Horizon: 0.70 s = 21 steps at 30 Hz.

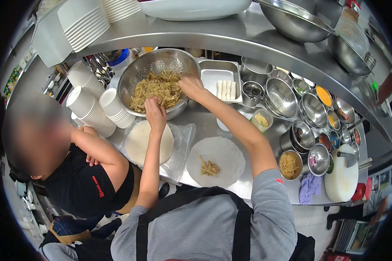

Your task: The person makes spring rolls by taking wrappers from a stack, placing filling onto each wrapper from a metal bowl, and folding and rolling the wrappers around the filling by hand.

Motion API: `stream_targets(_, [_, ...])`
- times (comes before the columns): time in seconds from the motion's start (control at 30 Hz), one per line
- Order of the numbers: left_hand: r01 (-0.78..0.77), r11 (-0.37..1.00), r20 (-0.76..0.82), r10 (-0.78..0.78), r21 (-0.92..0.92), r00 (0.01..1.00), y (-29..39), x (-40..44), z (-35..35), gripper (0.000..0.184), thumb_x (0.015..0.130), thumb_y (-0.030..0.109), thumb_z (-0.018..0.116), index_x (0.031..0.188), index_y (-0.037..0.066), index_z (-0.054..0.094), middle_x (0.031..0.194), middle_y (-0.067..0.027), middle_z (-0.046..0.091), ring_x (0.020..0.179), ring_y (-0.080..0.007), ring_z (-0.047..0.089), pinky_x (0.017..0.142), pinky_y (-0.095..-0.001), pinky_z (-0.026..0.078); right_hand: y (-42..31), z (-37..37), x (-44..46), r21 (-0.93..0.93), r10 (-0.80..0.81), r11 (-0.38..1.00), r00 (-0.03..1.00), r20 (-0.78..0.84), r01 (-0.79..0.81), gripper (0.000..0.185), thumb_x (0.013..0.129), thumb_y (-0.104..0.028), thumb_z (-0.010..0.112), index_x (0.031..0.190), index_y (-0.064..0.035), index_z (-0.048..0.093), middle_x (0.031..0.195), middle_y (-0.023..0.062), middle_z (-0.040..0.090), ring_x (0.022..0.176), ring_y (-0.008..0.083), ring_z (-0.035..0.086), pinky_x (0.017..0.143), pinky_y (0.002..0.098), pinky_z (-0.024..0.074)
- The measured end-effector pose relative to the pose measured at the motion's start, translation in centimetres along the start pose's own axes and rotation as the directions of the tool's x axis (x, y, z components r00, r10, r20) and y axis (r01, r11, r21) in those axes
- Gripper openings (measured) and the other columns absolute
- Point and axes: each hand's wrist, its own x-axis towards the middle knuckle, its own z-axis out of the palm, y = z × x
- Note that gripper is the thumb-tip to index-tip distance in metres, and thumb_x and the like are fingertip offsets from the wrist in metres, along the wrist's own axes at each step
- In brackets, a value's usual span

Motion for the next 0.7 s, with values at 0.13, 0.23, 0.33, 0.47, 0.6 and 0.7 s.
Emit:
stream_targets(0.13, [0.005,1.0,0.025,-0.005,0.01,1.0,-0.2,-0.1,0.0,0.035,0.066,-0.011,0.05,0.098,0.002,0.047,0.1,-0.017,0.049,0.096,-0.0367,0.048,0.08,-0.0452,0.039,0.3,-1.3,-0.3,-0.018,-0.02,1.0,0.993,0.117,0.022,0.013,0.074,-0.007,0.057,0.078,-0.01,0.07,0.078,0.0072,0.067,0.084,0.0232,0.065,0.096,0.0461,0.0341])
stream_targets(0.23, [0.014,1.0,0.047,-0.013,-0.015,0.999,-0.5,0.0,-0.2,0.036,0.067,-0.01,0.051,0.1,0.003,0.05,0.101,-0.0164,0.048,0.099,-0.036,0.047,0.083,-0.0448,0.039,1.4,-3.0,0.5,0.072,0.069,0.992,0.941,0.331,-0.099,0.012,0.075,-0.009,0.059,0.078,-0.0147,0.07,0.078,0.0039,0.068,0.085,0.0211,0.065,0.092,0.0459,0.0325])
stream_targets(0.33, [0.072,0.993,0.07,-0.065,-0.098,0.995,-0.3,0.2,-0.8,0.033,0.069,-0.008,0.056,0.099,0.006,0.057,0.102,-0.0148,0.048,0.101,-0.0344,0.046,0.086,-0.0439,0.038,3.1,-3.0,1.1,0.18,0.118,0.958,0.881,0.459,-0.222,0.012,0.075,-0.012,0.063,0.081,-0.0188,0.072,0.08,-0.0005,0.07,0.085,0.0189,0.065,0.089,0.0469,0.0326])
stream_targets(0.47, [0.114,0.991,0.14,-0.104,-0.072,0.985,-1.2,0.8,-1.4,0.025,0.07,-0.001,0.066,0.092,0.01,0.066,0.103,-0.0122,0.049,0.102,-0.0322,0.044,0.089,-0.0427,0.037,4.6,-2.8,1.5,0.218,0.175,0.911,0.807,0.564,-0.35,0.015,0.073,-0.012,0.064,0.084,-0.0166,0.073,0.076,-0.0003,0.07,0.079,0.0156,0.066,0.078,0.0435,0.0417])
stream_targets(0.6, [0.076,0.997,0.164,-0.079,0.021,0.983,-1.8,1.6,-1.8,0.022,0.069,0.003,0.07,0.089,0.012,0.07,0.103,-0.0115,0.05,0.101,-0.0317,0.044,0.09,-0.0417,0.037,7.3,-0.6,1.8,0.403,0.129,0.823,0.823,0.554,-0.4,0.015,0.071,-0.012,0.066,0.084,-0.0122,0.074,0.07,0.0015,0.069,0.068,0.0121,0.066,0.064,0.0335,0.0486])
stream_targets(0.7, [0.068,0.996,0.179,-0.076,0.05,0.981,-2.0,1.9,-1.9,0.022,0.07,0.003,0.07,0.09,0.013,0.07,0.104,-0.0113,0.05,0.101,-0.0315,0.043,0.091,-0.0412,0.036,8.1,-0.9,1.5,0.447,0.155,0.783,0.831,0.535,-0.434,0.018,0.067,-0.014,0.068,0.084,-0.0161,0.074,0.072,-0.0014,0.069,0.073,0.0133,0.065,0.071,0.0387,0.0461])
